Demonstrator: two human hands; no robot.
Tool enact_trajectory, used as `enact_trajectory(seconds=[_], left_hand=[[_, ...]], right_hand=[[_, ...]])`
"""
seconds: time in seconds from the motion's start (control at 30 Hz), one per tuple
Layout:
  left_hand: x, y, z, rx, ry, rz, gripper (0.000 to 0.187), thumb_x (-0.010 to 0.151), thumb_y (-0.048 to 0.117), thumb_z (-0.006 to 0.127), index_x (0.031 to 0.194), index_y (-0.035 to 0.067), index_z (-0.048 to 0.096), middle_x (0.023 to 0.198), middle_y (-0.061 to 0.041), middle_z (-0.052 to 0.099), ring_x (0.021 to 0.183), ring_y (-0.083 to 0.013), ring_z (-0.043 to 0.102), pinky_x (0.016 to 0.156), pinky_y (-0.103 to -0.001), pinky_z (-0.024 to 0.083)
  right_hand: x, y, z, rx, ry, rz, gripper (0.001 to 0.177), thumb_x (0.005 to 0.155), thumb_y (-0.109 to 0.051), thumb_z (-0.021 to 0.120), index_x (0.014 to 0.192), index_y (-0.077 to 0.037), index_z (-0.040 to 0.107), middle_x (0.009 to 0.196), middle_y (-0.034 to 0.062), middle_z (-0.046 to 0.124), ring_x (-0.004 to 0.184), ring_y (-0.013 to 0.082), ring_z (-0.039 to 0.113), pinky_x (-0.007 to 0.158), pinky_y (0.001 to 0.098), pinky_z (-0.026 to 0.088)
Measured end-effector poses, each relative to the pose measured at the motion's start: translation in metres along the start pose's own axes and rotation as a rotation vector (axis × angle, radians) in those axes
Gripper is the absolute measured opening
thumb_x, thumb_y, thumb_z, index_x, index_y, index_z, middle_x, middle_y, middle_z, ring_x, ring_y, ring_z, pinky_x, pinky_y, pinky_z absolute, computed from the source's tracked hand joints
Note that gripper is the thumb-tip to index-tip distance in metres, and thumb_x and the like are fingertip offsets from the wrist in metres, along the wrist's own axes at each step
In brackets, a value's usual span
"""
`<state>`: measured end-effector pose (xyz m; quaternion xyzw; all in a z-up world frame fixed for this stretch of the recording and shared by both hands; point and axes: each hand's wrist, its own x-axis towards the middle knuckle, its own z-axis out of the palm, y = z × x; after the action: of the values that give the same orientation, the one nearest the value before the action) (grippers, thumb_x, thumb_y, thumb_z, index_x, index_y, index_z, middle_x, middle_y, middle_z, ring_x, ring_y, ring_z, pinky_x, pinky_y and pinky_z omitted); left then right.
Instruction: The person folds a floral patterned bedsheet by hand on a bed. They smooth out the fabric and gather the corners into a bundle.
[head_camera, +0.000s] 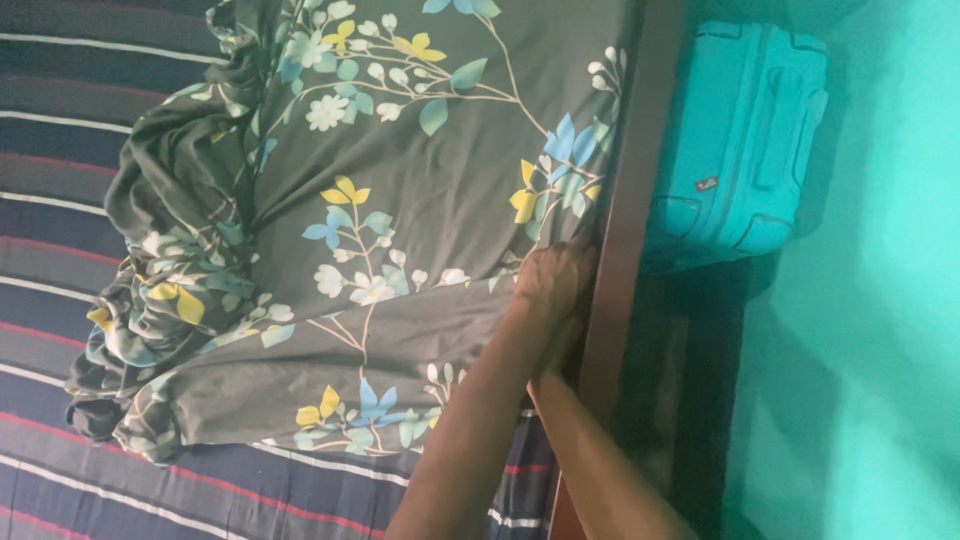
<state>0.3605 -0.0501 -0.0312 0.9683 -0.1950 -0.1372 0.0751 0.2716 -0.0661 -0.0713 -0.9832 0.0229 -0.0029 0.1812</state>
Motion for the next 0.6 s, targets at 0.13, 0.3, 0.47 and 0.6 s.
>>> enact_trajectory(seconds=[0.13, 0.3, 0.47, 0.6], left_hand=[[-0.008, 0.005, -0.010, 0.051, 0.186, 0.000, 0.042, 0.098, 0.015, 0.050, 0.138, 0.022, 0.062, 0.157, -0.004, 0.038, 0.125, -0.0218, 0.055, 0.094, -0.039, 0.052], [-0.025, 0.020, -0.049, 0.348, 0.064, -0.014, 0.051, 0.088, 0.021, 0.055, 0.139, 0.018, 0.054, 0.161, -0.006, 0.032, 0.124, -0.0193, 0.050, 0.088, -0.034, 0.048], [-0.019, 0.021, -0.027, 0.180, 0.176, -0.070, 0.046, 0.093, 0.015, 0.057, 0.138, 0.010, 0.055, 0.138, -0.011, 0.051, 0.111, -0.0221, 0.059, 0.084, -0.036, 0.053], [-0.018, 0.016, -0.018, 0.090, 0.179, -0.024, 0.032, 0.091, 0.013, 0.058, 0.123, 0.008, 0.060, 0.123, -0.011, 0.057, 0.111, -0.0232, 0.064, 0.085, -0.036, 0.056]], right_hand=[[-0.001, -0.002, 0.001, 0.027, -0.011, -0.036, 0.038, 0.112, -0.019, 0.046, 0.146, -0.002, 0.050, 0.139, 0.0165, 0.057, 0.121, 0.0271, 0.057, 0.100, 0.0387, 0.045], [-0.007, 0.001, 0.006, 0.060, -0.025, -0.113, 0.038, 0.112, -0.019, 0.046, 0.146, -0.002, 0.050, 0.138, 0.0160, 0.057, 0.121, 0.0268, 0.057, 0.100, 0.0383, 0.045], [-0.014, 0.005, 0.008, 0.078, -0.035, -0.158, 0.037, 0.113, -0.018, 0.046, 0.146, -0.002, 0.050, 0.138, 0.0155, 0.057, 0.121, 0.0264, 0.057, 0.100, 0.0380, 0.045], [-0.015, 0.006, 0.010, 0.089, -0.036, -0.179, 0.037, 0.113, -0.018, 0.046, 0.146, -0.003, 0.050, 0.137, 0.0151, 0.057, 0.121, 0.0262, 0.057, 0.100, 0.0377, 0.045]])
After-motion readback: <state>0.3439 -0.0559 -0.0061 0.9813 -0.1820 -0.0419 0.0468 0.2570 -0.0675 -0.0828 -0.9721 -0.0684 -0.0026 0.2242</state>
